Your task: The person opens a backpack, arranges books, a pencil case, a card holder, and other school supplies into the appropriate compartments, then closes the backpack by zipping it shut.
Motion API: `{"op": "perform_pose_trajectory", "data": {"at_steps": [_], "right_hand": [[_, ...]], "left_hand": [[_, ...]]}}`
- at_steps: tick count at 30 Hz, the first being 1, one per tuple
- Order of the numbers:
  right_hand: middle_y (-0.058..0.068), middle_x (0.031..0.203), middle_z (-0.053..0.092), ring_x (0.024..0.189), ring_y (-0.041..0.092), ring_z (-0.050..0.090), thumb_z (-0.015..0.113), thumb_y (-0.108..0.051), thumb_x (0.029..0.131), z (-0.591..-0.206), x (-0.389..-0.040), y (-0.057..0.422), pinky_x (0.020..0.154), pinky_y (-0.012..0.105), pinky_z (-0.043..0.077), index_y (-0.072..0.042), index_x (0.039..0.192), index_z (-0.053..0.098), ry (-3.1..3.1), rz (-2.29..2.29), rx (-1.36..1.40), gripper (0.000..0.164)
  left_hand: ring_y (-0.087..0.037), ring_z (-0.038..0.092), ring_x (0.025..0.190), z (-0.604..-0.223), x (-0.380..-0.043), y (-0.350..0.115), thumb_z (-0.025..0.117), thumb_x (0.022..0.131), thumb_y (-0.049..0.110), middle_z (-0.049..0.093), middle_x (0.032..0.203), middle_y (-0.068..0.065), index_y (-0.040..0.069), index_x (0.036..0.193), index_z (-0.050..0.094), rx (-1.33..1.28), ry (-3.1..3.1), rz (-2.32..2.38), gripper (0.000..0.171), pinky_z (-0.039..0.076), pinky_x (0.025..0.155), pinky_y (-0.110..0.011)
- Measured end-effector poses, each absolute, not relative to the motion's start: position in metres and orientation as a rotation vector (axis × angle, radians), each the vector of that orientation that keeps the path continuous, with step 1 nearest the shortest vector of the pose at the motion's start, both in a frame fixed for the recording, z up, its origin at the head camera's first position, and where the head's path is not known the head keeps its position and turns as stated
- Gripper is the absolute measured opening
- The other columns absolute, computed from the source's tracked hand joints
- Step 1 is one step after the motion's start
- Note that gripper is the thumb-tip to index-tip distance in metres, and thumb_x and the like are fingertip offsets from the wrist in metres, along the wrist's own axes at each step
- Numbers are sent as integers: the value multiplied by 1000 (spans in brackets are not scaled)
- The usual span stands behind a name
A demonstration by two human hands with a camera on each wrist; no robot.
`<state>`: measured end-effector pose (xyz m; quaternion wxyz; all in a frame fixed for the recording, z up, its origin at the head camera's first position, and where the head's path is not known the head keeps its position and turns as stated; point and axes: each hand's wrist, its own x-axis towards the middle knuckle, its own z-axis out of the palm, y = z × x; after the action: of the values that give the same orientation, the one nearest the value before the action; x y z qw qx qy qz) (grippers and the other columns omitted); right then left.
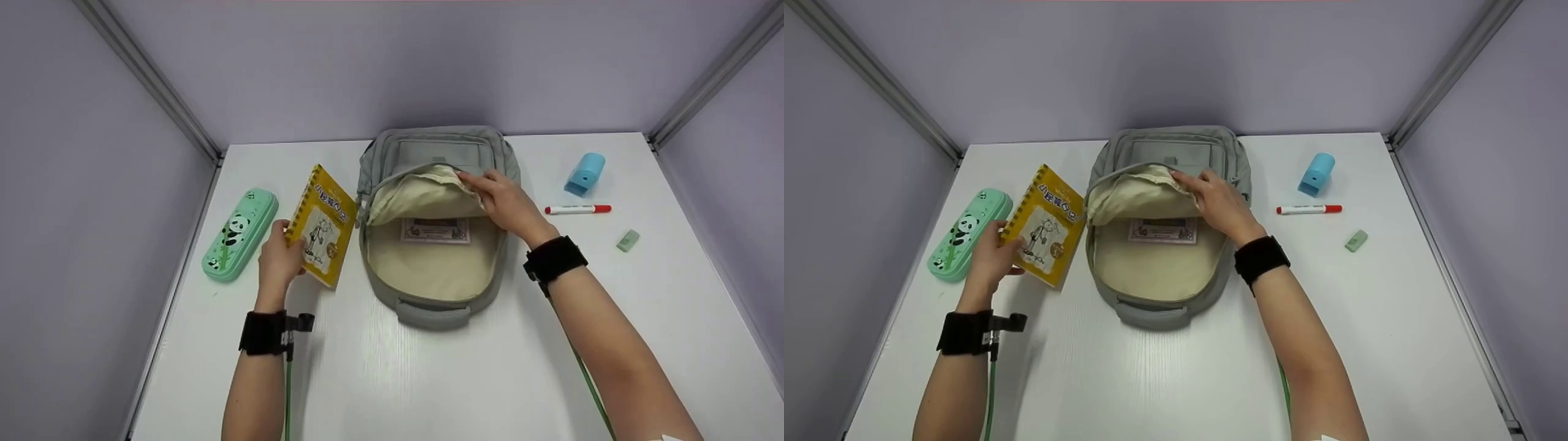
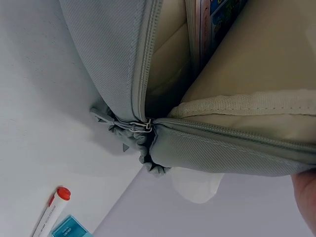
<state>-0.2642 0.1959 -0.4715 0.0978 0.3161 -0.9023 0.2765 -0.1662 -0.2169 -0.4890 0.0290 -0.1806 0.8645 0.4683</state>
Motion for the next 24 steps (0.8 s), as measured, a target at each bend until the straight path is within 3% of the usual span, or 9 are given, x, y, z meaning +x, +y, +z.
{"op": "perform_pose_trajectory", "data": {"at_steps": [8, 14, 24], "right_hand": [[11, 93, 53, 72, 21, 44, 50, -9, 104, -472, -266, 196, 63, 34, 36, -20, 142, 55, -2653, 826, 944, 41], [11, 94, 54, 72, 21, 46, 49, -7, 103, -473, -266, 196, 63, 35, 37, -20, 142, 55, -2651, 827, 935, 41], [12, 99, 57, 79, 23, 52, 49, -7, 103, -470, -267, 193, 66, 37, 41, -21, 143, 54, -2691, 863, 910, 42]], "left_hand": [[-31, 58, 98, -486, -166, -221, 51, 100, 16, 56, 123, -21, 2, 140, 40, -588, 2670, 1580, 43, 46, 74, -34], [-30, 65, 87, -478, -166, -219, 49, 101, 9, 55, 117, -21, 2, 140, 36, -594, 2451, 2009, 41, 57, 65, -35], [-31, 71, 83, -449, -160, -205, 51, 102, 8, 59, 114, -21, 5, 133, 39, -456, 2164, 2572, 33, 58, 64, -39]]}}
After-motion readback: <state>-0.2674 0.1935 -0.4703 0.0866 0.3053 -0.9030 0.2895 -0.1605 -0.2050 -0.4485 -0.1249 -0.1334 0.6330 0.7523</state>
